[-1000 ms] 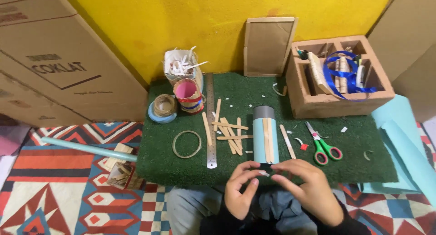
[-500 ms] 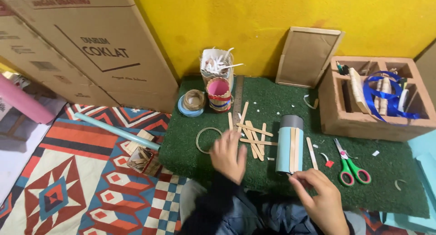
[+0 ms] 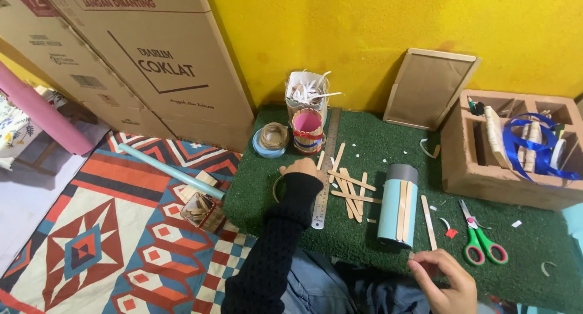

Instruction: The person is decorating a cylindrical tube by first applying paper strips and then measuring, cutting, and gluing popsicle sticks onto it.

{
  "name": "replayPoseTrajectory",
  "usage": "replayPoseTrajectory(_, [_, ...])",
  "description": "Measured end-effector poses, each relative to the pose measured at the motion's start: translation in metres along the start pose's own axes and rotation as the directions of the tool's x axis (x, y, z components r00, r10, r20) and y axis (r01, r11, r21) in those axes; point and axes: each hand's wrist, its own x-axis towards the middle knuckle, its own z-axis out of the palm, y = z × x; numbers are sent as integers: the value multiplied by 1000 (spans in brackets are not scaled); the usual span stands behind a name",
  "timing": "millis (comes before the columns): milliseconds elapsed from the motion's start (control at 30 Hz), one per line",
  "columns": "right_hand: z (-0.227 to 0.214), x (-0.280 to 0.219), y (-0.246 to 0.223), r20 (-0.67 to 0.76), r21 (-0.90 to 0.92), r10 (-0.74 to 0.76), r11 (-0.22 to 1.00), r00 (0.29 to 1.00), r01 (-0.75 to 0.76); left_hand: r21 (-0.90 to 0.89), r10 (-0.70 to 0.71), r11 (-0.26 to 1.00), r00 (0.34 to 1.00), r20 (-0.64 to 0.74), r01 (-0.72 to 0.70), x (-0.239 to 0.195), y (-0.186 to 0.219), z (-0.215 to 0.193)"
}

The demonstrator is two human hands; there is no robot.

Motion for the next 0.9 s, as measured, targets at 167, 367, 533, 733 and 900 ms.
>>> replayPoseTrajectory(167, [-10,3,20,-14,137,54,989,998,-52,-380,127,908,981,-149,-176,-27,-27,20])
replayPoseTrajectory(367, [8,-6,25,13,473,31,880,999,-33,-919,447,288,887,-119,-269,-114,-18,59])
replayPoseTrajectory(533, [32,-3,-9,84,463,-8,886,996,-31,-948,401,246,912,-90,-202,-169,8,57])
replayPoseTrajectory(733, [38,-3,-19,132,529,47,841,990,-111,-858,412,311,871,-267,-410,-193,21,49])
replayPoseTrajectory(900, [34,-3,-27,112,392,41,917,993,-82,-971,489,183,871,-48,-156,-178,10,66])
